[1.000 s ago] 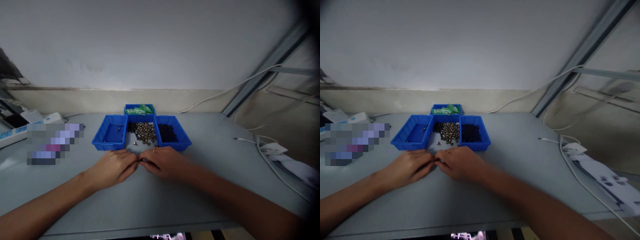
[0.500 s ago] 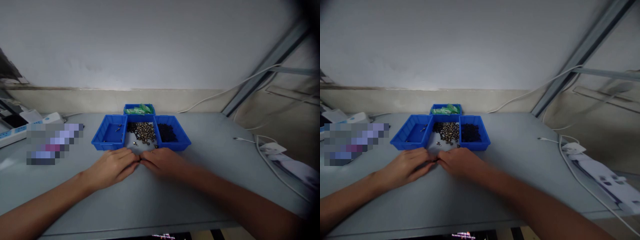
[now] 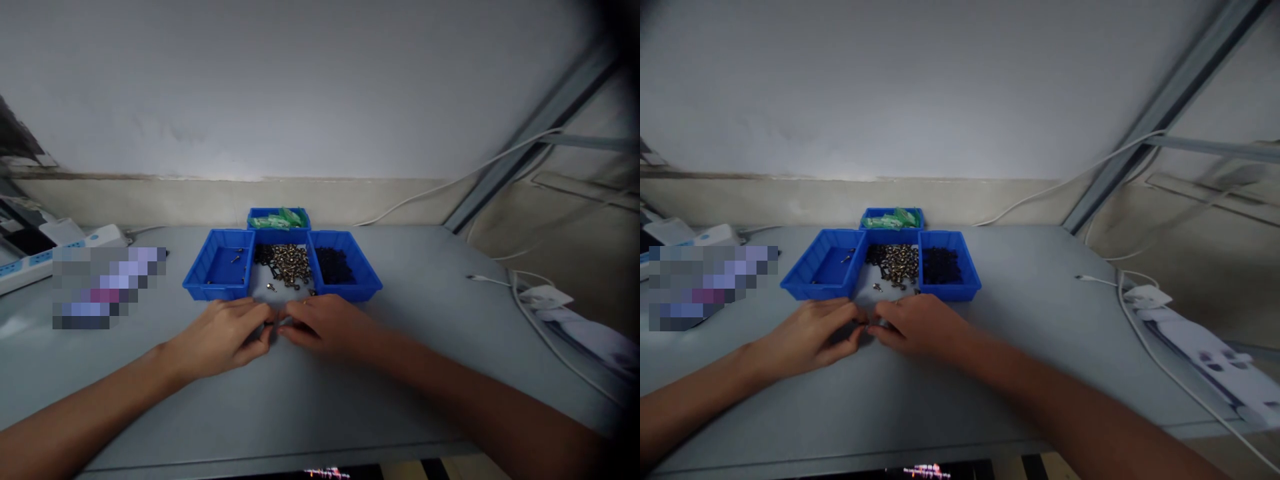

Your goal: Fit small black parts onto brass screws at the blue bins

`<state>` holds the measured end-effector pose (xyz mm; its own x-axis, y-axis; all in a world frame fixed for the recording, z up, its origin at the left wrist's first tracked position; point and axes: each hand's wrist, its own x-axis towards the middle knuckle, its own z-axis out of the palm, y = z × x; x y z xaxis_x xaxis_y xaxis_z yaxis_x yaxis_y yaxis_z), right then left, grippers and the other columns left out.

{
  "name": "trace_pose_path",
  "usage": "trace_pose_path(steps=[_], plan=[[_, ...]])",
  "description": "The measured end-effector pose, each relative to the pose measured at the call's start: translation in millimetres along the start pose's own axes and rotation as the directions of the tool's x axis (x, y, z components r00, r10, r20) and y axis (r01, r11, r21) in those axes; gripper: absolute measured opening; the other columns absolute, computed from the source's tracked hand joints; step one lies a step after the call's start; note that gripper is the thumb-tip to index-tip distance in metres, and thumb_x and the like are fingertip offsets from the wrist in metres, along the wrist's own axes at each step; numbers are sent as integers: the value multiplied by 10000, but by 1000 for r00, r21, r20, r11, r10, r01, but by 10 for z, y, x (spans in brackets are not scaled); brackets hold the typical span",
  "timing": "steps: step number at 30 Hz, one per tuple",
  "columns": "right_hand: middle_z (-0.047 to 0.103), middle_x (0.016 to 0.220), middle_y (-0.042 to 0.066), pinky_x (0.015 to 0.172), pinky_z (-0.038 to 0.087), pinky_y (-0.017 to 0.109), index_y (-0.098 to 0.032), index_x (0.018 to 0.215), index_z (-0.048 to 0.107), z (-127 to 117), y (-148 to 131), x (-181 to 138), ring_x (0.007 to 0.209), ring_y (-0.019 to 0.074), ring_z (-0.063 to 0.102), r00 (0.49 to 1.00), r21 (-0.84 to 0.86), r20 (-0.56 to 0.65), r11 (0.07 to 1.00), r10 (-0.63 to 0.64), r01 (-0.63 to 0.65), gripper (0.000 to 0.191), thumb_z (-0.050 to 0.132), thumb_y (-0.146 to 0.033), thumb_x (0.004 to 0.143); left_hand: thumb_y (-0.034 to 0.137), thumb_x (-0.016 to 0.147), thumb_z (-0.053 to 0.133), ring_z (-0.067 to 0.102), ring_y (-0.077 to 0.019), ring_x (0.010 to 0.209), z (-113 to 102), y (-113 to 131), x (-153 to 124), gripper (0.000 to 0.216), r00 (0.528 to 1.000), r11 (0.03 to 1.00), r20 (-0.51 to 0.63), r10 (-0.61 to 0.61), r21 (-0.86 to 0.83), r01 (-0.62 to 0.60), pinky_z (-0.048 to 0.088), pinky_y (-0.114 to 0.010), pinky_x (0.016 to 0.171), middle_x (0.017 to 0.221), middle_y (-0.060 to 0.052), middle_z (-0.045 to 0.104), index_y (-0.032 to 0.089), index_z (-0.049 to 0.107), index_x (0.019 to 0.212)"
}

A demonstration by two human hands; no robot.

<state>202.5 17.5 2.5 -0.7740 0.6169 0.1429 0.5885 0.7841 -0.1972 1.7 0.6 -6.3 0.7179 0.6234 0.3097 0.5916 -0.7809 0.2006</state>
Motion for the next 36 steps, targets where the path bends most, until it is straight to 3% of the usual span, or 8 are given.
trace_pose_path(steps=[7, 16, 21, 29, 36], plan=[[598, 679, 0, 524, 319, 233, -174, 791, 545, 9, 7, 8, 581, 115, 535, 1000, 2, 22, 1000, -16, 16, 181, 397, -261, 848, 259, 891, 359, 531, -127, 717, 33, -30, 6, 201, 999, 999, 25, 24, 22, -25, 417, -254, 656, 761, -15, 554, 159, 529, 852], [591, 674, -3, 528, 314, 233, -173, 740, 537, 0, 51, 4, 585, 109, 520, 1000, -33, -21, 999, 16, -17, 219, 376, -259, 861, 280, 875, 370, 537, -134, 666, 14, -18, 31, 223, 995, 995, 69, -71, 78, 65, 403, -252, 595, 703, -15, 556, 152, 526, 779], [599, 683, -2, 532, 317, 236, -173, 737, 548, 35, 76, 5, 575, 106, 516, 1000, -54, -11, 999, -7, 6, 218, 387, -255, 860, 280, 878, 374, 547, -131, 671, 18, -26, 22, 218, 996, 995, 19, -82, 62, 80, 419, -249, 606, 712, -15, 567, 154, 543, 822], [601, 688, 2, 535, 332, 229, -168, 765, 554, 52, 50, -8, 583, 103, 519, 999, -24, -7, 998, -50, 50, 188, 395, -218, 852, 276, 893, 379, 559, -134, 694, 20, -27, -4, 212, 998, 998, -44, 43, 48, -41, 448, -259, 620, 740, -11, 589, 169, 551, 955], [602, 674, 7, 508, 328, 238, -174, 716, 555, 52, 28, 2, 562, 116, 517, 998, -18, 11, 998, -59, 59, 192, 413, -226, 834, 250, 895, 385, 563, -121, 694, 5, -22, 19, 206, 992, 994, -67, 107, 11, -107, 449, -244, 642, 764, -13, 599, 164, 563, 952]])
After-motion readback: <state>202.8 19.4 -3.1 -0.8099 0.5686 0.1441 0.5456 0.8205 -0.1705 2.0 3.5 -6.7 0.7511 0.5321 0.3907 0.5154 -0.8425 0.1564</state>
